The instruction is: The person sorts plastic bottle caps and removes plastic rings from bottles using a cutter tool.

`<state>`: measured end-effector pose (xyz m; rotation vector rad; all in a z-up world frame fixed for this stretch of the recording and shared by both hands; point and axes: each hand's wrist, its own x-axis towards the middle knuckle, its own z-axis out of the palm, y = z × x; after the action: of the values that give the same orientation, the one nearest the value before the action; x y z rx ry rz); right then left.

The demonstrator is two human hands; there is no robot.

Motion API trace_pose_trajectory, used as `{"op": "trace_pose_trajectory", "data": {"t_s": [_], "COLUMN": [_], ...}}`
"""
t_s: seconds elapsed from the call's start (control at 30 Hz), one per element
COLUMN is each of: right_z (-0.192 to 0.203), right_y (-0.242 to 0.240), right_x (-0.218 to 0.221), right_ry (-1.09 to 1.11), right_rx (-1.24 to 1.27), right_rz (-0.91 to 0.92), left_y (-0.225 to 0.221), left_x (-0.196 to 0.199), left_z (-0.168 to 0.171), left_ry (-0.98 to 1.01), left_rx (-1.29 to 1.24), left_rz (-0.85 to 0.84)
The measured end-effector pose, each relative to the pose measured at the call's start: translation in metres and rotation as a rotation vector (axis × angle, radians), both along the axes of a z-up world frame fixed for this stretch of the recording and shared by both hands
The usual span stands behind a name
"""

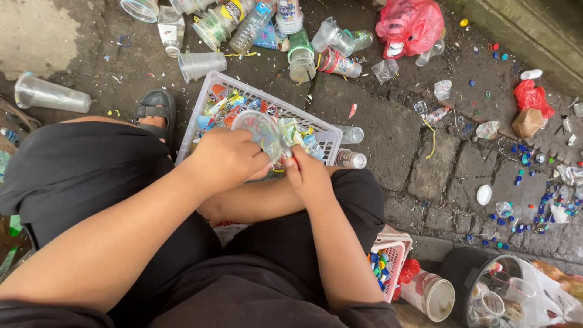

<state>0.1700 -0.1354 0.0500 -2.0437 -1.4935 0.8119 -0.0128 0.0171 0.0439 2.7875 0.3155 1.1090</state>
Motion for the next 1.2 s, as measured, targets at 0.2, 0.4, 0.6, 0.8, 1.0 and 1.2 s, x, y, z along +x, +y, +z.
{"op": "trace_pose_trajectory", "data": {"t_s": [0.2, 0.4, 0.6, 0.8, 1.0, 1.2], "right_z": [0.001, -0.019, 0.001, 0.002, -0.002, 0.008], "right_y": [0.000, -0.019, -0.003, 0.000, 0.011, 0.007], "right_x": [0.010, 0.013, 0.007, 0.001, 0.010, 0.008], "right_ry": [0.114, 0.147, 0.154, 0.090, 0.098, 0.170], "right_rx": [0.109, 0.111, 0.012, -0.110, -0.155, -0.005], "right_rz": [0.000, 0.216, 0.233, 0.161, -0.089, -0.198], "left_y": [-0.007, 0.002, 0.005, 0.003, -0.015, -0.006], "left_x": [0.001, -0.003, -0.007, -0.007, -0.006, -0.006], "left_z": [0.011, 0.013, -0.004, -0.024, 0.019, 0.020], "left_ry": [0.007, 0.013, 0.087, 0.113, 0.016, -0.015], "left_rx": [-0.005, -0.012, 0.089, 0.028, -0.254, -0.230], "left_rz": [-0.019, 0.008, 0.009, -0.002, -0.135, -0.072]}}
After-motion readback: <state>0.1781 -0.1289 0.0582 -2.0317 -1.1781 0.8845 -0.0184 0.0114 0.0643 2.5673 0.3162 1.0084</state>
